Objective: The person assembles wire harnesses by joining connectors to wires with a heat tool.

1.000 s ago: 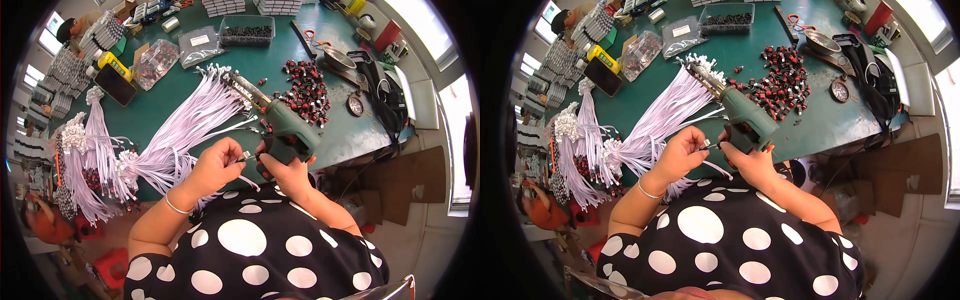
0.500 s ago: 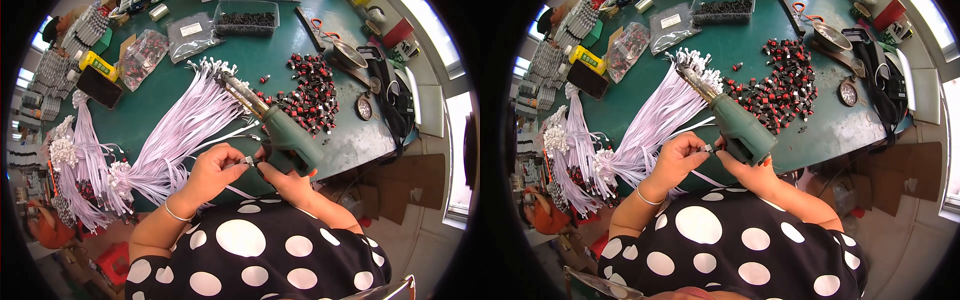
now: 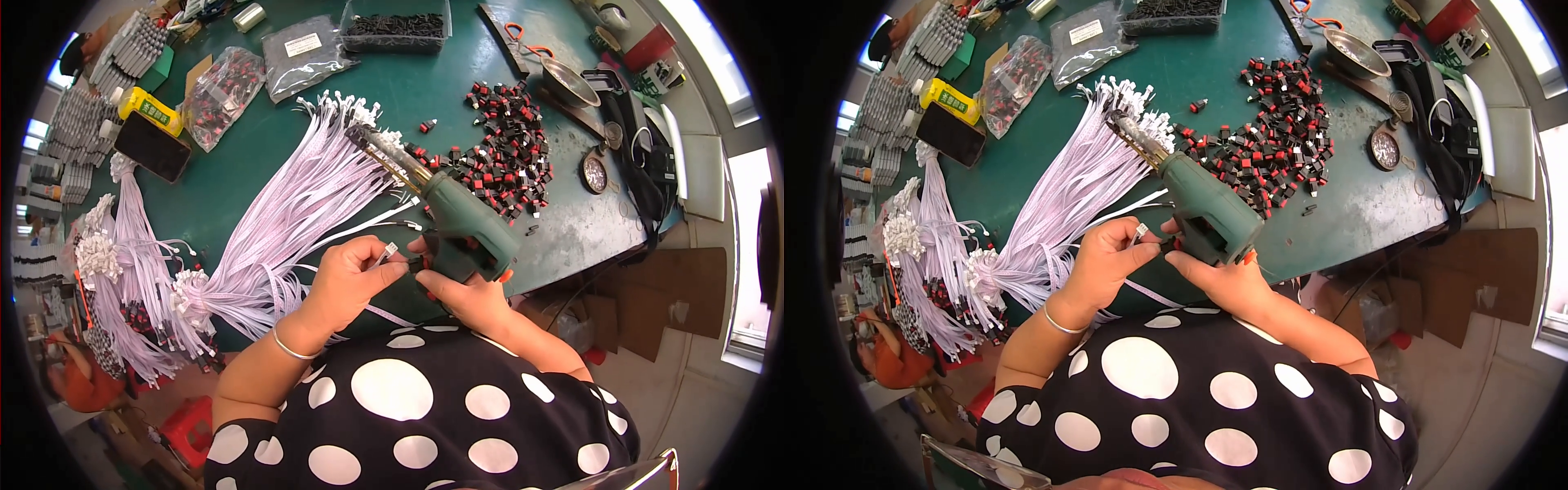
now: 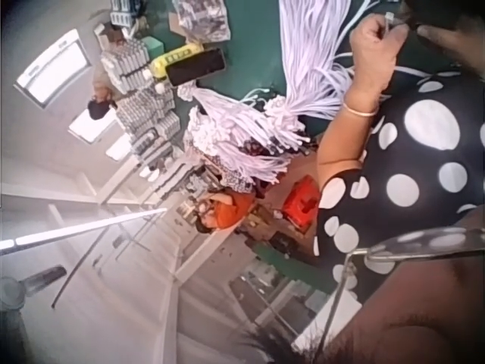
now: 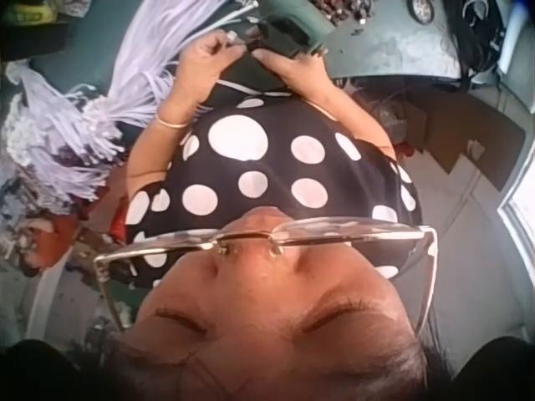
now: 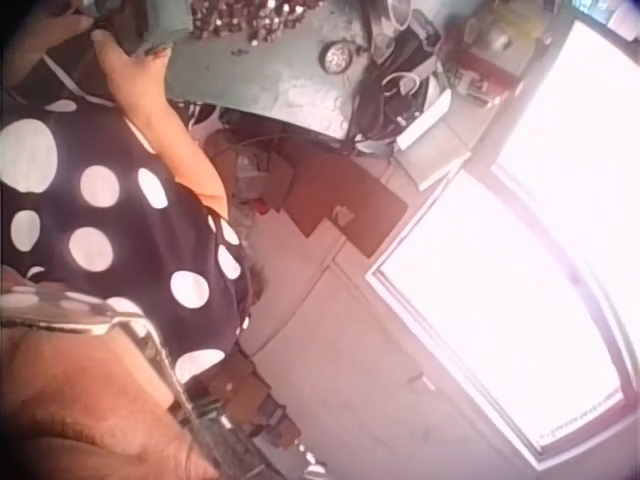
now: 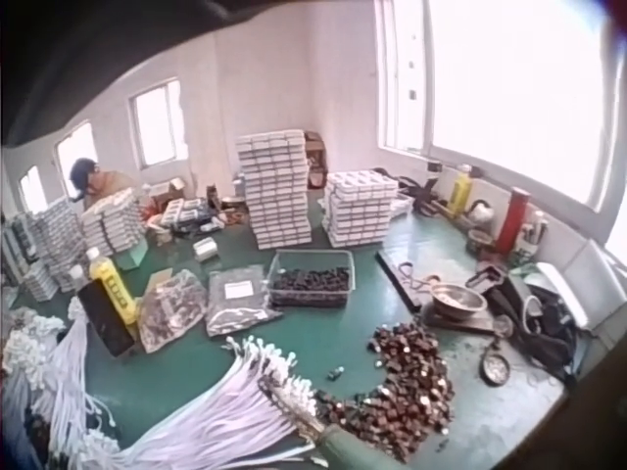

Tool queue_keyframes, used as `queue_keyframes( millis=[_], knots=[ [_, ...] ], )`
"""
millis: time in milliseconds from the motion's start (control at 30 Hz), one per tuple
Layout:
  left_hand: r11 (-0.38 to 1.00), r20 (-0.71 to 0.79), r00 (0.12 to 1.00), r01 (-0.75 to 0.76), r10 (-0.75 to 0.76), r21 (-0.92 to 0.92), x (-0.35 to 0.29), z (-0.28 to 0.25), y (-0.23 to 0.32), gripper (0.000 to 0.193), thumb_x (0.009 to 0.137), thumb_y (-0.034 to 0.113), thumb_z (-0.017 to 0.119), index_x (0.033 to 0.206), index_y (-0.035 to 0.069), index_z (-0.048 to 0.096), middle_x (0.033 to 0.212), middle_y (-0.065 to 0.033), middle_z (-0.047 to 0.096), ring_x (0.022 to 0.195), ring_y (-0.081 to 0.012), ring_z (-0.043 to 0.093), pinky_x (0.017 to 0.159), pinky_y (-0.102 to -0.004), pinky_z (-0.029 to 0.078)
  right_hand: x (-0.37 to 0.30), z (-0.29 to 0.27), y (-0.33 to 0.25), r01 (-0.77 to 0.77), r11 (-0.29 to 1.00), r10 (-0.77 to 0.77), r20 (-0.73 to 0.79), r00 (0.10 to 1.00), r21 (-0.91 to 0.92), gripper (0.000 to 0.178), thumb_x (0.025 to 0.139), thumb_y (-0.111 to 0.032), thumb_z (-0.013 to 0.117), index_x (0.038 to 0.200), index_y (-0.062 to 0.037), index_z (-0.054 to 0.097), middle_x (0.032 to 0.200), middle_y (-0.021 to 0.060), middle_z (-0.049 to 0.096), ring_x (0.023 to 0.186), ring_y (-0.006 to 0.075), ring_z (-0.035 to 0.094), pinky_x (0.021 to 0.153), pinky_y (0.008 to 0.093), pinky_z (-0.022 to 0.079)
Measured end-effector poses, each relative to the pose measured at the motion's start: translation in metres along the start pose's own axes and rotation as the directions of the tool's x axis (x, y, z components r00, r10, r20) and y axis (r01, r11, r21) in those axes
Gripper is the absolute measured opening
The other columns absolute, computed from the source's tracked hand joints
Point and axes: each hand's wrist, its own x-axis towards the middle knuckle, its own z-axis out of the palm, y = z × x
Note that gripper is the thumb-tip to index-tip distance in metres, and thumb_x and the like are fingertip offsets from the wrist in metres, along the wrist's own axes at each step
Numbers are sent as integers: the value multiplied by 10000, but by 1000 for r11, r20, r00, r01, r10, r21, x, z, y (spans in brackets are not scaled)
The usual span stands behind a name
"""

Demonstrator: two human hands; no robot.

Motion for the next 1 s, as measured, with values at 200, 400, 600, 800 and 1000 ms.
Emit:
queue_keyframes(
  millis=[200, 400, 600, 800, 1000],
  knots=[
    [890, 169, 971, 223, -168, -397, -1, -4, 9, 122, 769, 12, 630, 880, 10, 579, 809, 0, 565, 713, -38, 471, 620, -180, 387, 0, -9, 10, 173, 975, -159, 102, 982, -140, 340, 734, -5, 630, 1054, -48, 524, 912, 20, 571, 805, 81, 539, 711, 238, 453],
    [736, 307, 931, 348, -198, -581, 2, -11, 9, 162, 803, 42, 594, 958, 29, 550, 796, 11, 534, 679, -48, 486, 610, -181, 407, 4, -8, 4, 82, 996, -79, -85, 993, 32, 244, 754, -20, 585, 988, -5, 519, 885, 41, 563, 756, 112, 556, 667, 245, 461],
    [902, 250, 953, 254, -172, -349, 2, -4, 13, 67, 822, 69, 567, 874, 42, 534, 855, -27, 545, 640, -74, 502, 553, -190, 408, 3, -9, -2, -86, 994, 93, -100, 991, 70, 216, 758, -44, 578, 961, 8, 524, 860, 51, 559, 718, 135, 559, 644, 264, 470],
    [936, 269, 951, 226, -152, -269, 3, -2, 18, 66, 817, 58, 567, 845, 34, 512, 888, -57, 542, 701, -114, 559, 611, -216, 466, 6, -10, -4, -44, 995, 48, -45, 998, 85, 232, 757, -58, 602, 955, 1, 497, 818, 34, 536, 687, 123, 535, 618, 257, 459],
    [914, 252, 956, 232, -151, -331, 4, 3, 18, 59, 806, 0, 533, 822, 31, 485, 915, -83, 530, 728, -130, 571, 628, -231, 476, 5, -8, -2, -23, 995, 26, -37, 999, 97, 240, 755, -61, 612, 955, -2, 495, 821, 37, 537, 690, 119, 533, 606, 248, 445]
  ],
)
